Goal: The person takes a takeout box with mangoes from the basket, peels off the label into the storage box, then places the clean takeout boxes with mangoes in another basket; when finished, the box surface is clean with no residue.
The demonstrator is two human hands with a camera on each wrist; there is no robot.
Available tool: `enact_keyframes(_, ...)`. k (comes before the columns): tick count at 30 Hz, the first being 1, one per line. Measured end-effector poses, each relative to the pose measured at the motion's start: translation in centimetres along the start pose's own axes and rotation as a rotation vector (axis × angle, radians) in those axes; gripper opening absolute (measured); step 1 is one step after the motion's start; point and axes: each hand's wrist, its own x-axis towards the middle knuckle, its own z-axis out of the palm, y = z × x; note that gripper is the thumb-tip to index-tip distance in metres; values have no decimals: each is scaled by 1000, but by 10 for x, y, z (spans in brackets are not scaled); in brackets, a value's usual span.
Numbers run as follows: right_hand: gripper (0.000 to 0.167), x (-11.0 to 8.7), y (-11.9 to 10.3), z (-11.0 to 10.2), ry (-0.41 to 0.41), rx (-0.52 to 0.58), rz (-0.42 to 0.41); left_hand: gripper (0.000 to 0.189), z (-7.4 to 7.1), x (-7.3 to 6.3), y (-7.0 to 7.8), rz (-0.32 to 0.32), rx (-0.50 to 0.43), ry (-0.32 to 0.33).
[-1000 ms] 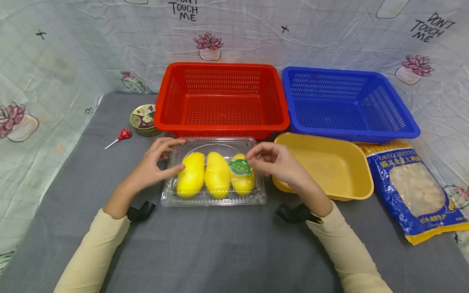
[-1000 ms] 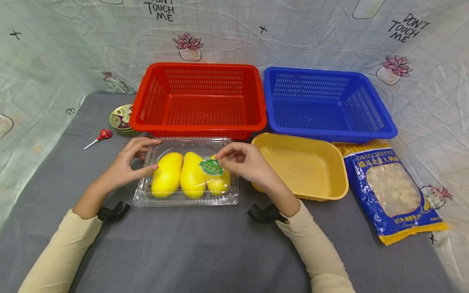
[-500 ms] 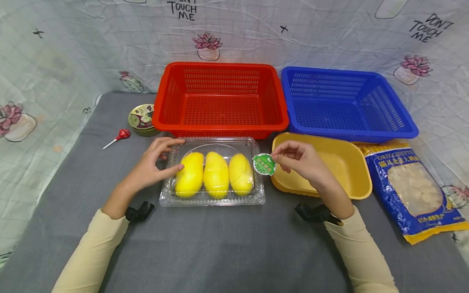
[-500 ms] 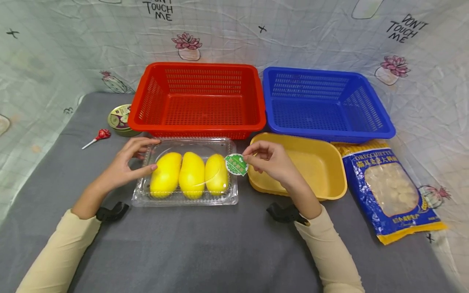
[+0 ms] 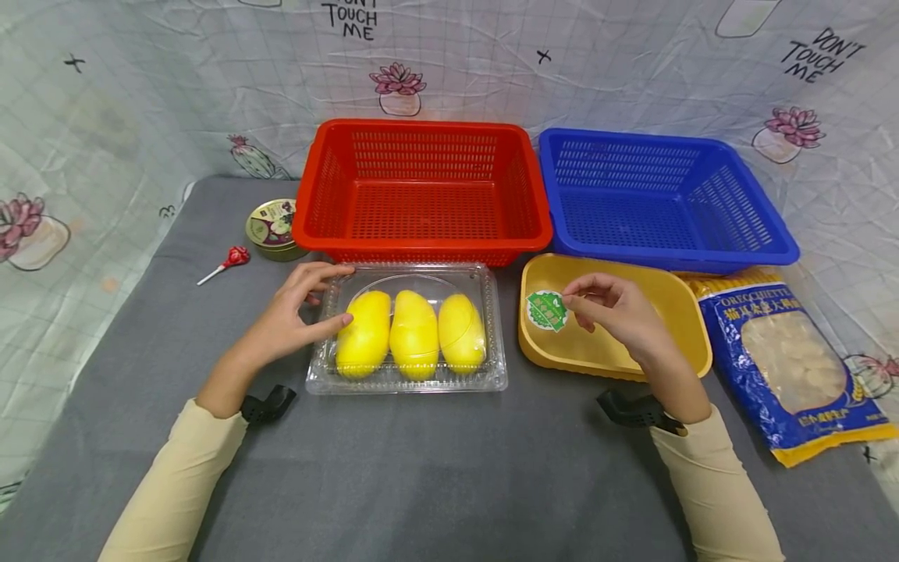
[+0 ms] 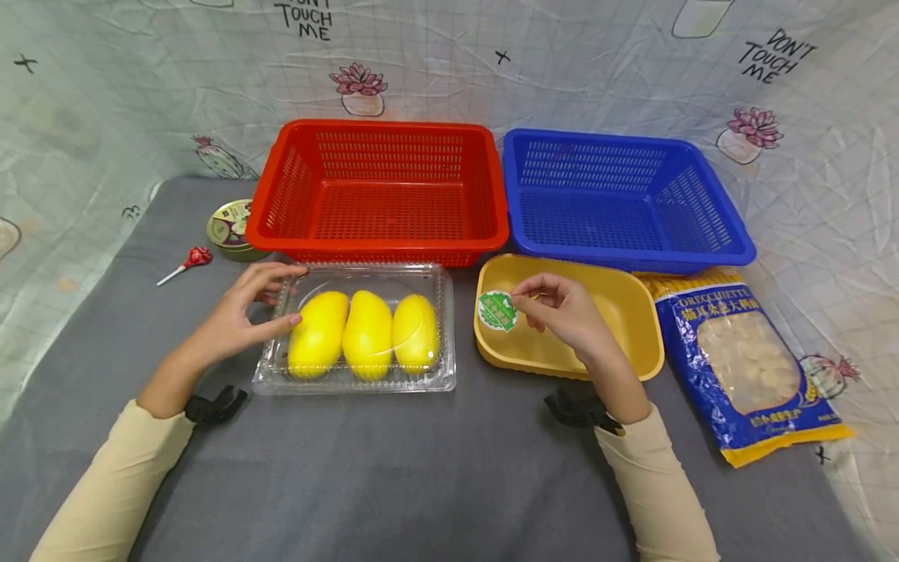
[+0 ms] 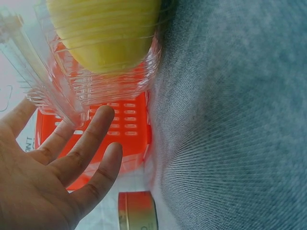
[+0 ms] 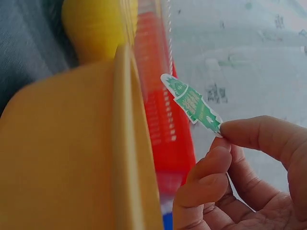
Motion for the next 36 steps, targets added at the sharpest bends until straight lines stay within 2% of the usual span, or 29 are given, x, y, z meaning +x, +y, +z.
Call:
enact_keyframes(5, 5, -2, 10, -12, 25, -26, 24, 62, 0, 0, -1, 3, -4, 2)
enact_keyframes(9, 15, -5, 19, -20, 39, -71, 53, 62, 0, 1, -1, 4, -7, 0)
enact_keyframes(15, 26, -6, 30, -29, 33, -147, 132, 62, 0, 1, -2, 6, -8, -3)
enact_keyframes(20, 29, -6, 38, -33, 9, -150, 188, 62, 0, 1, -2, 9, -7, -1)
enact_keyframes(36, 29, -5, 48, -34, 71, -282, 202, 62, 1, 1, -1, -4, -5, -5)
